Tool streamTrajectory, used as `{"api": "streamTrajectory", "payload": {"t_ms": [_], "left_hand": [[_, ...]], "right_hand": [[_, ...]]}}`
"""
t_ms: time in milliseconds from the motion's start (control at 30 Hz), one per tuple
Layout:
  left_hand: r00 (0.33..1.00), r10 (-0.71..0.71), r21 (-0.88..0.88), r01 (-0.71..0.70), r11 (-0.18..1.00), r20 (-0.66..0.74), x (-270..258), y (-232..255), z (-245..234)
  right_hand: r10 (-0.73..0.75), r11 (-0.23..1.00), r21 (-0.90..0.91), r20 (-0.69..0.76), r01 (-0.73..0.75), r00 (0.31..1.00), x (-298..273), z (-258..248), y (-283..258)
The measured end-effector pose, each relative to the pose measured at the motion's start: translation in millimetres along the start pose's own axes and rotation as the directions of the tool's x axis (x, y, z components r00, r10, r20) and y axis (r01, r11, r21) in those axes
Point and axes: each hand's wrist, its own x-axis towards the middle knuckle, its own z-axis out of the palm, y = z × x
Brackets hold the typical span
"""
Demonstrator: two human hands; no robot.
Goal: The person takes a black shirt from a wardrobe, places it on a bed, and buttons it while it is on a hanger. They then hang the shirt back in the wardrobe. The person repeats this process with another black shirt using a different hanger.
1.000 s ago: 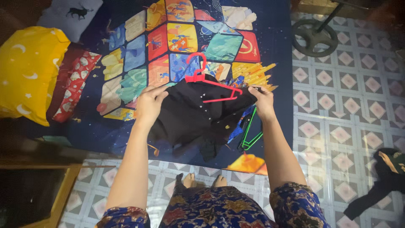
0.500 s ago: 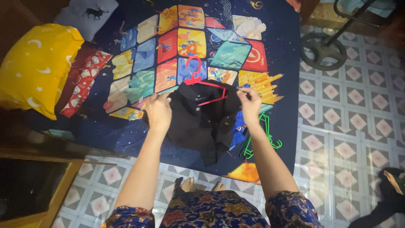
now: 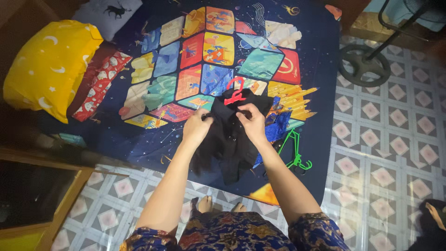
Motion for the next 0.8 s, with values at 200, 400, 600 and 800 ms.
{"api": "streamTrajectory", "payload": {"t_ms": [200, 400, 600, 800], "left_hand": [[0.995, 0.038, 0.085, -0.03, 0.996, -0.091, -10, 0, -8], [0.973, 0.088, 0.135, -0.06, 0.989, -0.211, -9, -22, -10], [0.957, 0.066, 0.135, -0.028, 0.99, -0.282, -25, -22, -13], [0.964, 0.026, 0.084, -0.004, 0.996, -0.266, -52, -28, -31]], "right_hand": [[-0.01, 0.983, 0.181, 0.181, -0.024, 0.983, -1, -13, -2], [-0.279, 0.954, -0.078, 0.126, 0.29, 0.952, 2, -33, -33], [-0.215, 0.952, -0.158, 0.263, 0.261, 0.941, -19, -15, -78], [-0.212, 0.968, -0.062, 0.328, 0.245, 0.921, -26, 17, -74]]}}
